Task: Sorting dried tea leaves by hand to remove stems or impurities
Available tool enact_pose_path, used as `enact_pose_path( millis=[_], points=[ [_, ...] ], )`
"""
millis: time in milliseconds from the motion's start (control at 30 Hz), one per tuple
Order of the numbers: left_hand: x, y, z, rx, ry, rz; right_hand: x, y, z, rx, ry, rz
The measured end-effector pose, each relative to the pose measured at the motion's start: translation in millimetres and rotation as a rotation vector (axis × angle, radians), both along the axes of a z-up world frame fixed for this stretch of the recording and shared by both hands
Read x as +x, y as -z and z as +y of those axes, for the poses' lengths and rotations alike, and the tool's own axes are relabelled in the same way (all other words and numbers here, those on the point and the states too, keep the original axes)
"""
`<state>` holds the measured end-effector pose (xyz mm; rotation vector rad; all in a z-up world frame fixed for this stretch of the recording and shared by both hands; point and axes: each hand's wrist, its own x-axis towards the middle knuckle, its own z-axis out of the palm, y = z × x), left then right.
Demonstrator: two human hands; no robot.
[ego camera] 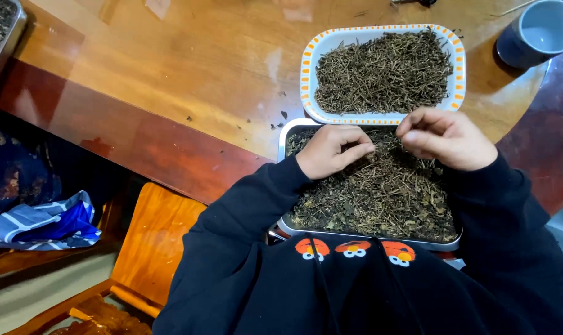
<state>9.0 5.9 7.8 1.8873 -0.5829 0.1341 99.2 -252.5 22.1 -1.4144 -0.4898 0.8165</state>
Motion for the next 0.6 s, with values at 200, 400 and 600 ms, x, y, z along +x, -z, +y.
enact_pose_path(
  millis=[200, 400, 600],
  points=[
    [-2.8, -6.3, -2.4, 0.035, 0.020, -0.099, -8.9, 11.8, 12.2, -0.127, -0.256, -0.126],
    [-4.2, -13.0, -2.0, -0.046, 0.055, -0.088, -13.5, -3.4, 9.7, -0.149, -0.225, -0.213],
    [-2.8, 4.9, -6.6, 0.300, -0.011, -0.247, -10.4, -17.3, 8.8, 0.274, -0.021, 0.149]
  ],
)
